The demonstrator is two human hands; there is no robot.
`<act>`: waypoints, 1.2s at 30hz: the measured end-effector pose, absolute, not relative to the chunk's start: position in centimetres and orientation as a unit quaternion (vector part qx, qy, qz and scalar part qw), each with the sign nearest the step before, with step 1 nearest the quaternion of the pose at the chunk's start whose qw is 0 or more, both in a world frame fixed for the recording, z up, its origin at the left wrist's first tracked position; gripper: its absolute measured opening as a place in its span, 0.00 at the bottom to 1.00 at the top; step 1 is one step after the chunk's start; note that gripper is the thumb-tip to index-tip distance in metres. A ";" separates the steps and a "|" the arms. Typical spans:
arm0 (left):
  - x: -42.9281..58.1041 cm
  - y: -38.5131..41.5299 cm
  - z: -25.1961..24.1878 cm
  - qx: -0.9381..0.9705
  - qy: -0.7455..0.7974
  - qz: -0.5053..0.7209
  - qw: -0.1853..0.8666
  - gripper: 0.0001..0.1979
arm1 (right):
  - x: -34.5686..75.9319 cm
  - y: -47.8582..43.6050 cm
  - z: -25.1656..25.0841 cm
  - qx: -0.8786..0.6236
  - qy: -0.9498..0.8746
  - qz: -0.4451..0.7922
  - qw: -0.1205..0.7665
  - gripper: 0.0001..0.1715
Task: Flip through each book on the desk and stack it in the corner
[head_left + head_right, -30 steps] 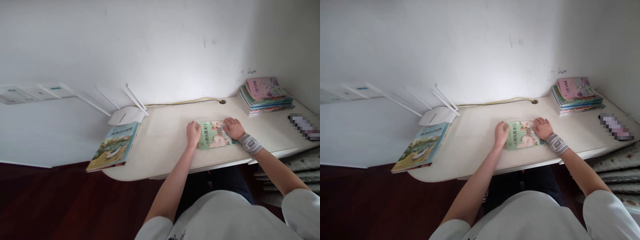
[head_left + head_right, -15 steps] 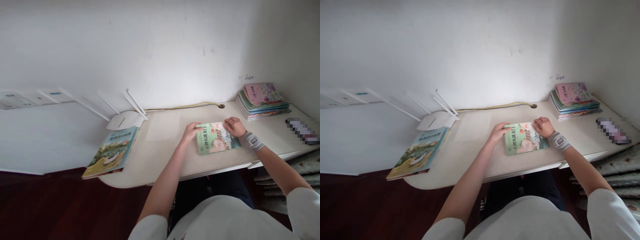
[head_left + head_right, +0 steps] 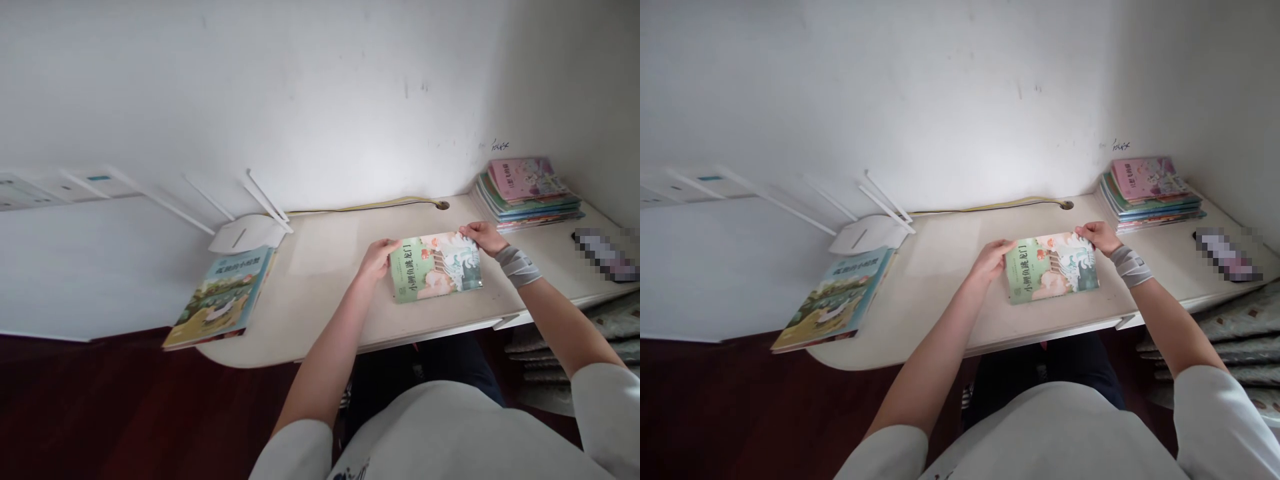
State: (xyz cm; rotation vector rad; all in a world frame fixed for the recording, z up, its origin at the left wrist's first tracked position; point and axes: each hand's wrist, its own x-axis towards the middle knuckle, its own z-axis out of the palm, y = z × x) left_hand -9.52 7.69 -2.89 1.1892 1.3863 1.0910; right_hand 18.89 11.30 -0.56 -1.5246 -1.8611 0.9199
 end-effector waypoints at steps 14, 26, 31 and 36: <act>-7.6 7.6 -2.8 0.663 0.710 0.213 0.106 0.09 | 16.4 11.9 -2.6 -0.696 -0.716 0.018 0.059 0.24; -3.0 6.6 -4.3 0.805 0.576 0.140 0.004 0.14 | 11.6 9.0 -3.5 -0.453 -0.888 -0.019 0.084 0.21; -4.7 6.7 -5.1 0.806 0.564 0.176 0.011 0.15 | 14.7 9.3 -4.8 -0.447 -0.883 -0.019 0.139 0.24; -6.0 6.5 -6.1 0.805 0.566 0.178 0.016 0.20 | 16.6 9.6 -6.5 -0.464 -0.876 0.001 0.134 0.31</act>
